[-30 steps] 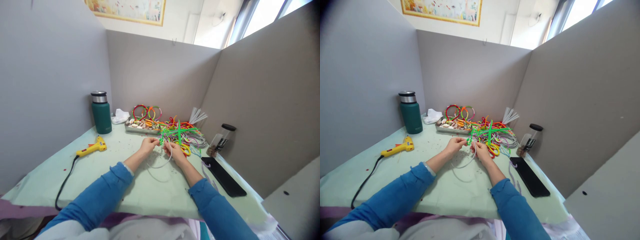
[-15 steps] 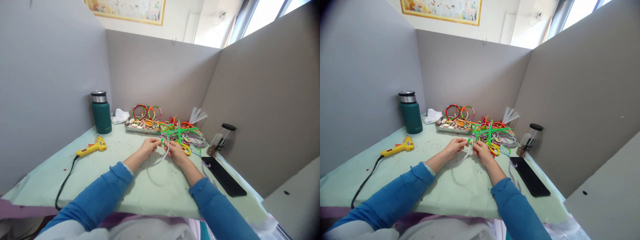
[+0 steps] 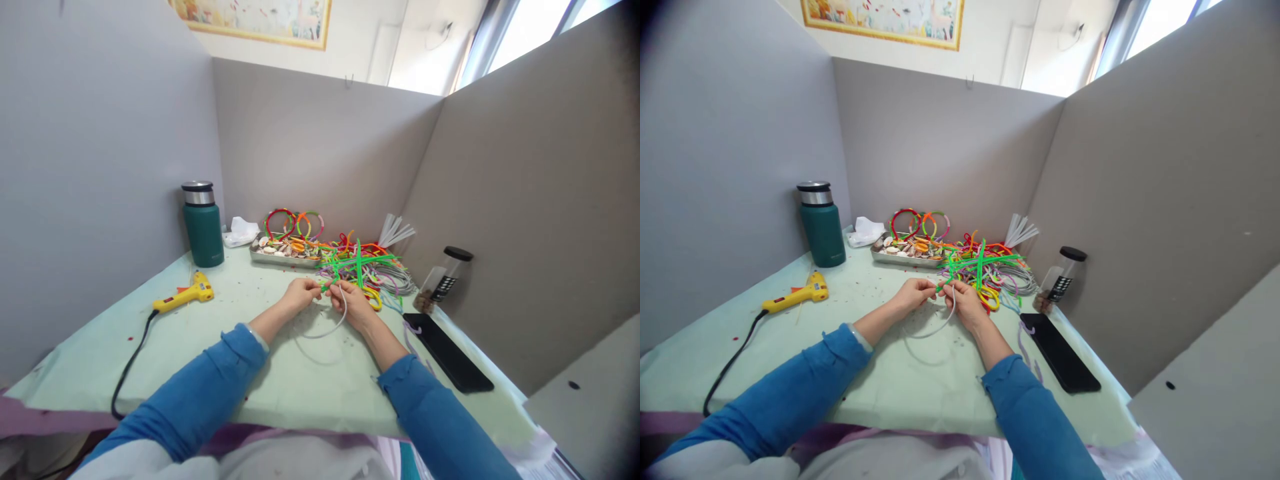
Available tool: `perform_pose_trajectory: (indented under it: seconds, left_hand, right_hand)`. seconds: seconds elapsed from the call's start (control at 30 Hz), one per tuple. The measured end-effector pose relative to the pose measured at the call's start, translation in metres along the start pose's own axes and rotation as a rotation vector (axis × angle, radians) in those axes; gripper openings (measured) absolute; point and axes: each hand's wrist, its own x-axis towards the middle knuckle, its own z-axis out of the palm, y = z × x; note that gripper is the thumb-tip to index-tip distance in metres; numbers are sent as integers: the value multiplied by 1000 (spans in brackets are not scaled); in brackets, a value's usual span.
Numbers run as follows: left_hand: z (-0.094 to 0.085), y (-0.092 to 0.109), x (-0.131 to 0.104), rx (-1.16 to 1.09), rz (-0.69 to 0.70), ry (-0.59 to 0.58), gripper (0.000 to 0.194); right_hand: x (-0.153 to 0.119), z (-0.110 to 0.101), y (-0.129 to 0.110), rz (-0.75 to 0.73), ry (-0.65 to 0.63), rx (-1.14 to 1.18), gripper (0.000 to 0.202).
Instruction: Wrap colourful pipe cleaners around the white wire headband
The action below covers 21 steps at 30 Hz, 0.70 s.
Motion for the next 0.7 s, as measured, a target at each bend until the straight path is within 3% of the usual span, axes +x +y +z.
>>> perform_pose_trajectory:
  seconds: [0.13, 0.27, 0.53, 0.7]
  left_hand:
    - [-1, -1, 1, 272, 151, 22, 21]
    - [0, 0, -1, 325, 218, -18, 20]
    - [5, 3, -6, 238, 219, -161, 17]
    - [6, 3, -7, 179, 106, -158, 34]
  right_hand:
    - [1, 3, 1, -26, 66, -108, 31]
    - [3, 3, 1, -64, 187, -260, 33]
    - [4, 1, 4, -59, 235, -313, 32]
    - [3, 2, 4, -51, 184, -275, 32]
